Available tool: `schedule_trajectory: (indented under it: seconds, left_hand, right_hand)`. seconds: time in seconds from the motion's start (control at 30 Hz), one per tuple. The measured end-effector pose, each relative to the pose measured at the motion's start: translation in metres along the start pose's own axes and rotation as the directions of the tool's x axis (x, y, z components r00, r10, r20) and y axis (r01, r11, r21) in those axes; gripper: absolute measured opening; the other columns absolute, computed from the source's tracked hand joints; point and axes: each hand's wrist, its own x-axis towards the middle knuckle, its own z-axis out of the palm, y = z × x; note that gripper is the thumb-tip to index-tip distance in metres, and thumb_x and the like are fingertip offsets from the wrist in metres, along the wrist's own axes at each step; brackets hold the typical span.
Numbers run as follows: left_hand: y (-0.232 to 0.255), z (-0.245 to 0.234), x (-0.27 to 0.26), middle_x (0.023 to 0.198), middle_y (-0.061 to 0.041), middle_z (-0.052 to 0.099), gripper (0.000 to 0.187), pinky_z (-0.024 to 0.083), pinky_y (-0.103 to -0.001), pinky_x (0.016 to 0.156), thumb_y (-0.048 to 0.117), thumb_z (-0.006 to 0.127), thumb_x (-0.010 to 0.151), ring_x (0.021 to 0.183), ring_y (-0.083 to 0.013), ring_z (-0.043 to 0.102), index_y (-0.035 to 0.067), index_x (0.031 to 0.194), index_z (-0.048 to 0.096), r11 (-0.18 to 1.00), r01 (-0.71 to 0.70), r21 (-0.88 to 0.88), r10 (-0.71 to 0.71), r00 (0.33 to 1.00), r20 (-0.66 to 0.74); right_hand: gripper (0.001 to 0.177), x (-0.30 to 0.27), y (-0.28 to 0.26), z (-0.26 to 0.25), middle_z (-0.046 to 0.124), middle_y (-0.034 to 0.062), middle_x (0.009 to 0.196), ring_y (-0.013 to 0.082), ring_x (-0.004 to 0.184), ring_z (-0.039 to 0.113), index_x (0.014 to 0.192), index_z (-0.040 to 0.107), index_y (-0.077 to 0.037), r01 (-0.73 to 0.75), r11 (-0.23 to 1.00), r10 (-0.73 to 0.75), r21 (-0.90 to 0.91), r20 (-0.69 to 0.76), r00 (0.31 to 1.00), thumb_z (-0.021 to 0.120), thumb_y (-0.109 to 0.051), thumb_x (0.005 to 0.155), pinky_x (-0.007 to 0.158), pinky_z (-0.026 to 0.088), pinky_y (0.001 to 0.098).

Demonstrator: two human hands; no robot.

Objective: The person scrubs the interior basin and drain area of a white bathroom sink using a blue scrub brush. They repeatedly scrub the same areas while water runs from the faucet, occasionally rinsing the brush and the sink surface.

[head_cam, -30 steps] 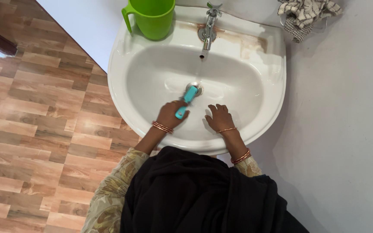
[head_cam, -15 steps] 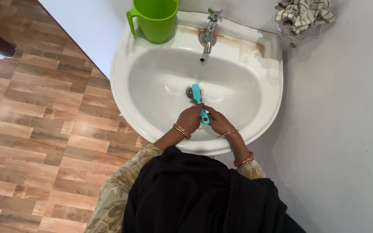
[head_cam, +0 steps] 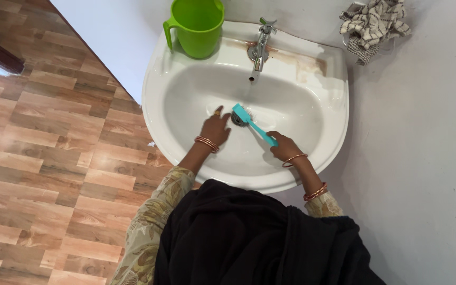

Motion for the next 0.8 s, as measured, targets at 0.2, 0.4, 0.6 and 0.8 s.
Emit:
schedule_trajectory:
  seconds: [0.2,0.4,0.6,0.8]
  left_hand:
    - [-0.016,0.013,0.01,0.154,-0.025,0.043,0.05,0.058,-0.046,0.084,0.02,0.077,0.083,0.102,-0.0353,0.069,0.01,0.129,0.061,0.984,0.169,0.062,-0.17,0.985,0.008]
    - [-0.014,0.007,0.01,0.152,-0.024,0.047,0.053,0.058,-0.046,0.081,0.004,0.069,0.079,0.098,-0.0338,0.071,0.007,0.131,0.062,0.975,0.213,0.068,-0.206,0.974,-0.091]
    - [-0.011,0.003,0.008,0.145,-0.023,0.054,0.05,0.058,-0.047,0.081,0.004,0.07,0.075,0.099,-0.0346,0.071,0.005,0.125,0.063,0.984,0.165,0.062,-0.152,0.974,-0.17]
    - [-0.011,-0.002,0.01,0.147,-0.023,0.054,0.049,0.057,-0.045,0.085,0.001,0.068,0.077,0.101,-0.0343,0.07,0.005,0.126,0.064,0.979,0.202,0.0,-0.201,0.97,-0.137]
  right_hand:
    - [0.047,0.024,-0.012,0.004,0.081,0.0122,0.105,0.0194,0.084,0.077,0.143,0.058,-0.022,0.001,1.0,0.0,-0.029,0.033,0.999,0.059,-0.033,0.098,0.085,0.061,0.0404]
    - [0.045,0.01,-0.038,0.013,0.081,0.0129,0.095,0.0196,0.083,0.076,0.142,0.061,-0.025,0.164,0.982,-0.14,-0.096,0.214,0.967,0.059,-0.036,0.098,0.084,0.058,0.0399]
    - [0.039,0.038,-0.036,0.023,0.077,0.0202,0.09,0.0307,0.075,0.074,0.135,0.056,-0.01,0.075,0.956,-0.085,-0.283,-0.025,0.996,0.059,-0.029,0.101,0.074,0.059,0.0458]
    - [0.039,0.022,-0.06,0.04,0.074,0.0197,0.087,0.0309,0.077,0.072,0.132,0.055,-0.012,0.301,0.95,-0.281,-0.082,0.194,0.94,0.063,-0.029,0.097,0.073,0.055,0.0476]
